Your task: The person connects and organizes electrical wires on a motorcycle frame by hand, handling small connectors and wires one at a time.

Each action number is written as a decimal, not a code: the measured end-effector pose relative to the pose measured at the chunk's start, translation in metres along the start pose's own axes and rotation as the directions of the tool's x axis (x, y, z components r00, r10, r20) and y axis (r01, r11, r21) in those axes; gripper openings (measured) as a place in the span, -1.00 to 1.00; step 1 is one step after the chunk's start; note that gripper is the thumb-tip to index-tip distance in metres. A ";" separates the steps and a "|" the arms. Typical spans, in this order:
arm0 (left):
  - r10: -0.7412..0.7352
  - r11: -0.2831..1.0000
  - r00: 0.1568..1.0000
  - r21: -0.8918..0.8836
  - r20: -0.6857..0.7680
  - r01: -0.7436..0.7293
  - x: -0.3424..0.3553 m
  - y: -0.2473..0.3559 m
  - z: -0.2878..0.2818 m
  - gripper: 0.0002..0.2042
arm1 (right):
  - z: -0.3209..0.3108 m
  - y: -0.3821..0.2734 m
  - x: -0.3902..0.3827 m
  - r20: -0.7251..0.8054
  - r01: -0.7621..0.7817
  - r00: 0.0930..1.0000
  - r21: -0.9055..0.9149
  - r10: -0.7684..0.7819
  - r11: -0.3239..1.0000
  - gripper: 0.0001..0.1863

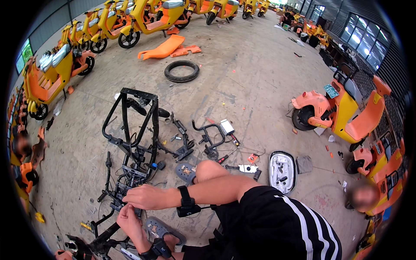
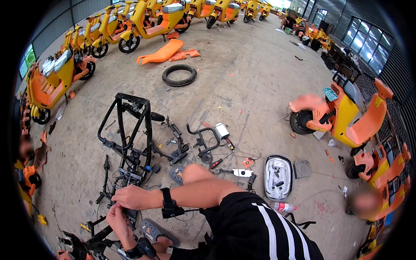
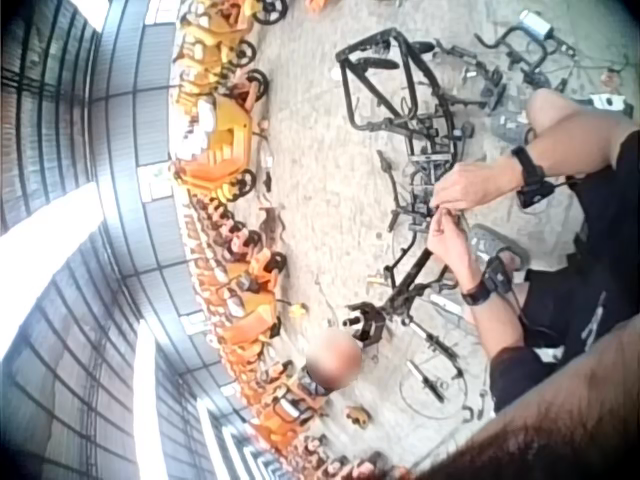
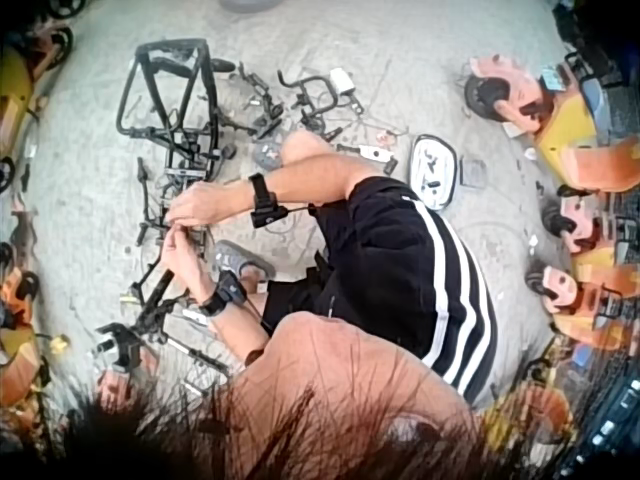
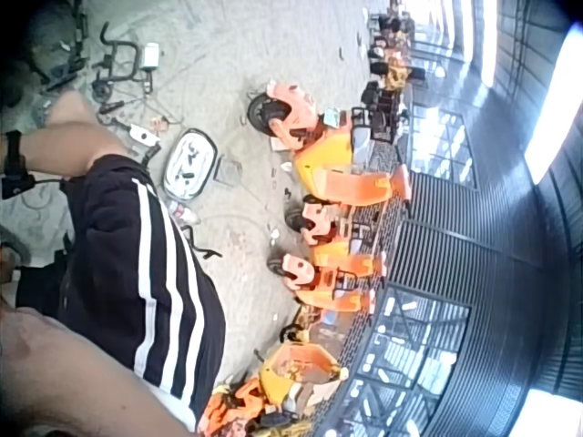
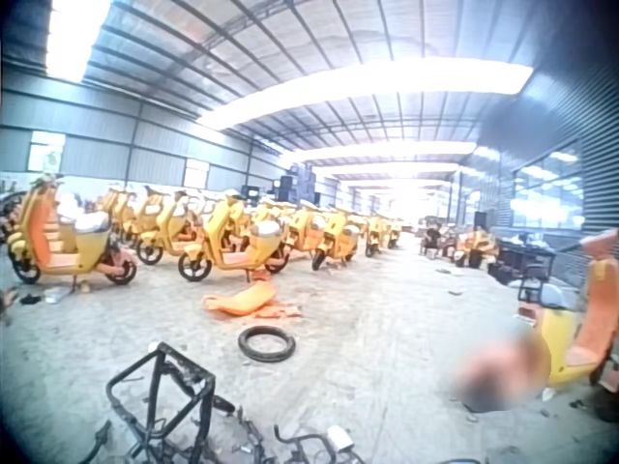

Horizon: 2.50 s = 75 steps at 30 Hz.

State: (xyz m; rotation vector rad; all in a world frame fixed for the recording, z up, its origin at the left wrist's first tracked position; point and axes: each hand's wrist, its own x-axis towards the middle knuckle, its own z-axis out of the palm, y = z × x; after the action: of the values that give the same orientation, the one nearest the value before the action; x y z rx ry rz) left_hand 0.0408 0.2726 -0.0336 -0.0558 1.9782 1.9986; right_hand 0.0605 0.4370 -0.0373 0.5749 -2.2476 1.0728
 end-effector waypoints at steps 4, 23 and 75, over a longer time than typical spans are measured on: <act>0.076 0.997 0.997 0.020 0.013 -0.076 0.006 -0.008 -0.004 -0.83 | 0.003 0.003 0.001 -0.006 -0.037 0.999 0.071 0.038 0.997 -0.75; 0.143 0.989 0.989 0.032 -0.023 -0.142 0.000 -0.002 0.004 -0.85 | -0.003 0.010 0.005 0.000 0.002 1.000 0.135 -0.002 0.991 -0.76; 0.035 0.998 0.997 0.047 0.073 -0.038 -0.005 0.005 0.006 -0.82 | -0.009 0.009 0.005 0.066 0.076 0.995 0.054 -0.079 0.996 -0.76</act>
State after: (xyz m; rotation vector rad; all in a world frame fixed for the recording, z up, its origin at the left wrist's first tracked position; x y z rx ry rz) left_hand 0.0453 0.2780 -0.0272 0.0637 1.9951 1.9454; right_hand 0.0543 0.4485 -0.0349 0.7241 -2.2414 1.0895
